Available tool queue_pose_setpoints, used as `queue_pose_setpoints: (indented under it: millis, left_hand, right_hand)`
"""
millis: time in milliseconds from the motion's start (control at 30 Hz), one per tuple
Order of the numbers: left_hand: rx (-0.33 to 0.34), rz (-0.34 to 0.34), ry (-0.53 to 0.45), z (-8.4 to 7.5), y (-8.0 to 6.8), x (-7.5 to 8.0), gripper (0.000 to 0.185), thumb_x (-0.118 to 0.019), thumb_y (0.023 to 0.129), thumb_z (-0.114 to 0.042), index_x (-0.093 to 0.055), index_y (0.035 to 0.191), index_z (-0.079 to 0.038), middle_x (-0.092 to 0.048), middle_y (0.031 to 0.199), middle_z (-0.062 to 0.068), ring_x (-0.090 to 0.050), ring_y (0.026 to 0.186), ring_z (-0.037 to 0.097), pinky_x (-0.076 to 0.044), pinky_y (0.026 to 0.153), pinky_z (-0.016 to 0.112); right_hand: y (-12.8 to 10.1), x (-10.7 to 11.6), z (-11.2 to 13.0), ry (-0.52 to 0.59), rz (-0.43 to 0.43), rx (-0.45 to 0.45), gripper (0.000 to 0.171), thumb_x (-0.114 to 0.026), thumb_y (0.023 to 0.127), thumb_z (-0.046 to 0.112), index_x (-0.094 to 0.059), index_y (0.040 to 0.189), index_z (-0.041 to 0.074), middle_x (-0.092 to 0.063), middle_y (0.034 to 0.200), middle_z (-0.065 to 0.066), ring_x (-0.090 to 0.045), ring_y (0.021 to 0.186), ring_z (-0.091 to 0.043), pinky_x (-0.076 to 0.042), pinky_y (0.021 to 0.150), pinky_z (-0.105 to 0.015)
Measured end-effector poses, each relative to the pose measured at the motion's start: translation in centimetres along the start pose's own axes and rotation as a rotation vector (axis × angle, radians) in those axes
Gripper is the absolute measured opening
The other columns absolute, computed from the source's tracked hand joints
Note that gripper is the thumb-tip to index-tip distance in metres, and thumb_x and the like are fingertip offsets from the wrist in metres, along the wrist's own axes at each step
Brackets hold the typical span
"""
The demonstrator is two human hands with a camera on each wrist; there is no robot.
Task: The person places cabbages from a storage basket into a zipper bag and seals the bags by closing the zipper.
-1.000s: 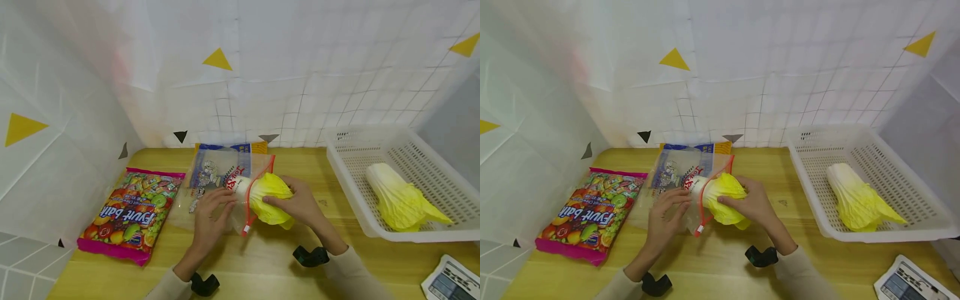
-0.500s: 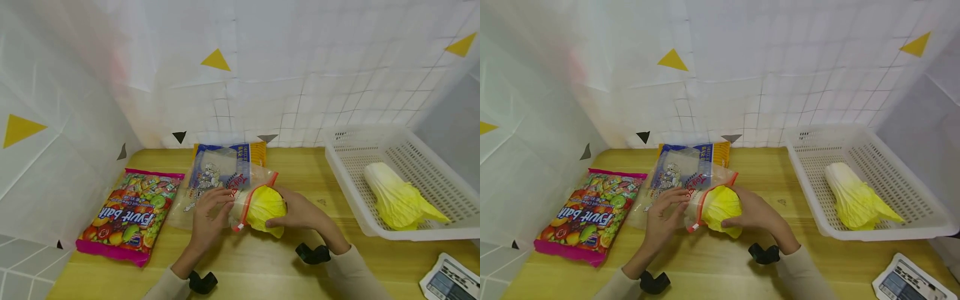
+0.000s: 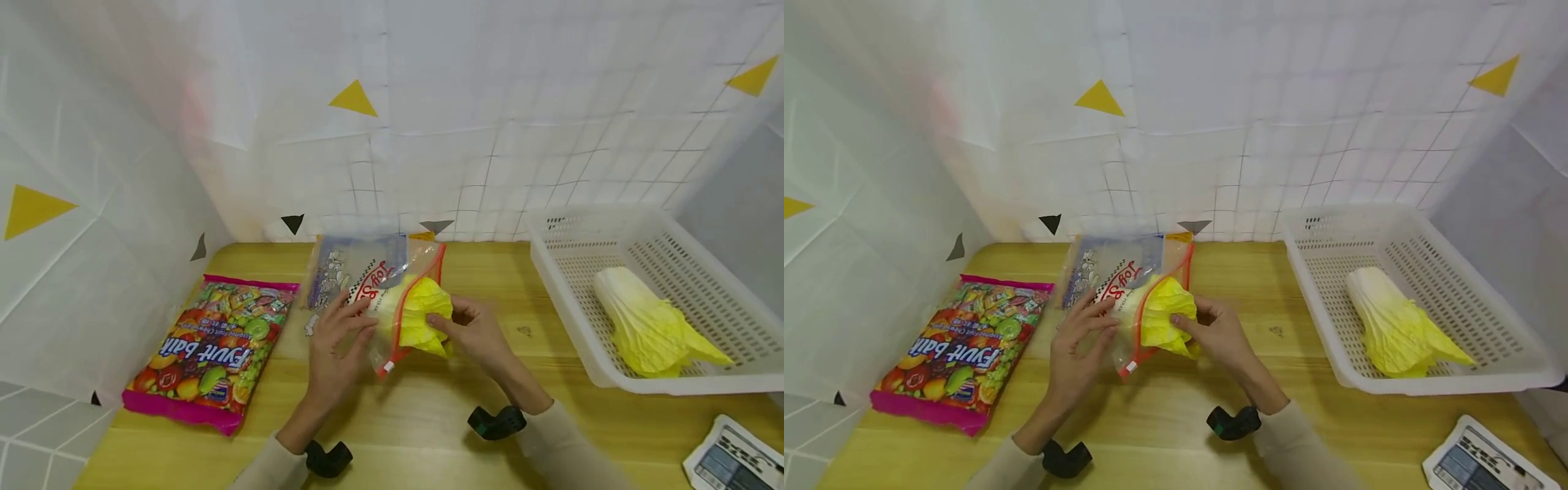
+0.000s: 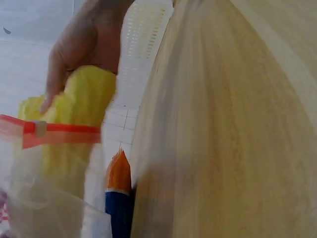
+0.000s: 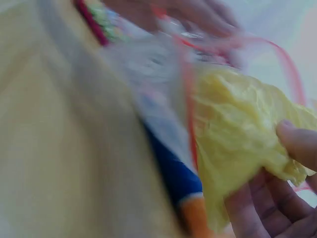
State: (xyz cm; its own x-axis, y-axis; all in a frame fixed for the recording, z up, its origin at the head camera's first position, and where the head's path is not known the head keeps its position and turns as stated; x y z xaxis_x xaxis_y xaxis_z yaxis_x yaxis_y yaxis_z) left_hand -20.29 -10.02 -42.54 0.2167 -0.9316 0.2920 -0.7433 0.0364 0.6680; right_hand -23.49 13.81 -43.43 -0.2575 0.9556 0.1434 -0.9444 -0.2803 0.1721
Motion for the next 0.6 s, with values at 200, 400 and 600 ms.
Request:
queue_pose_setpoints:
  millis: [200, 400, 600]
  left_hand:
    - [0.025, 0.070, -0.035, 0.4, -0.2, -0.3, 0.016, -0.073, 0.090, -0.001, -0.078, 0.097, -0.014, -0.073, 0.126, 0.012, -0.045, 0.144, 0.041, -0.015, 0.118, 0.072]
    - [0.025, 0.097, -0.051, 0.4, -0.4, -0.6, 0.017, -0.073, 0.090, -0.002, -0.078, 0.098, -0.016, -0.072, 0.128, 0.010, -0.044, 0.145, 0.040, -0.011, 0.119, 0.073]
    - [-0.027, 0.078, -0.001, 0.2, -0.3, -0.4, 0.018, -0.076, 0.088, -0.002, -0.079, 0.098, -0.016, -0.074, 0.124, 0.010, -0.043, 0.146, 0.038, -0.007, 0.118, 0.072]
  right_hand:
    - [-0.2, -3.6, -0.9, -0.243, 0.070, 0.253, 0.018, -0.073, 0.089, 0.000, -0.078, 0.106, 0.004, -0.074, 0.106, -0.013, -0.060, 0.081, -0.005, -0.056, 0.066, -0.025]
    - [-0.5, -3.9, -1.0, -0.153, -0.070, 0.279, 0.016, -0.070, 0.087, -0.008, -0.078, 0.098, 0.001, -0.071, 0.085, -0.012, -0.054, 0.069, -0.003, -0.050, 0.058, -0.021]
    - [-0.6, -4.3, -1.8, 0.100, -0.226, 0.109, 0.017, -0.067, 0.091, -0.007, -0.075, 0.106, -0.006, -0.072, 0.083, 0.002, -0.058, 0.059, -0.004, -0.052, 0.054, -0.021]
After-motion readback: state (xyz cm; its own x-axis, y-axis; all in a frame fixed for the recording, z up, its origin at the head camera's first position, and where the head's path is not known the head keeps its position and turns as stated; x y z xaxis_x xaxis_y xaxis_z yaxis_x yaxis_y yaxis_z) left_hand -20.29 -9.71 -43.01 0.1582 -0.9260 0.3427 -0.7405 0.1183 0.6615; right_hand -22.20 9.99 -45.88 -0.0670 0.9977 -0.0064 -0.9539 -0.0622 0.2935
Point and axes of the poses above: each hand's wrist, its own y-axis towards the middle knuckle, its own x-axis out of the back of the hand, z = x × y, the point moved 4 cm from there along y, towards the middle knuckle
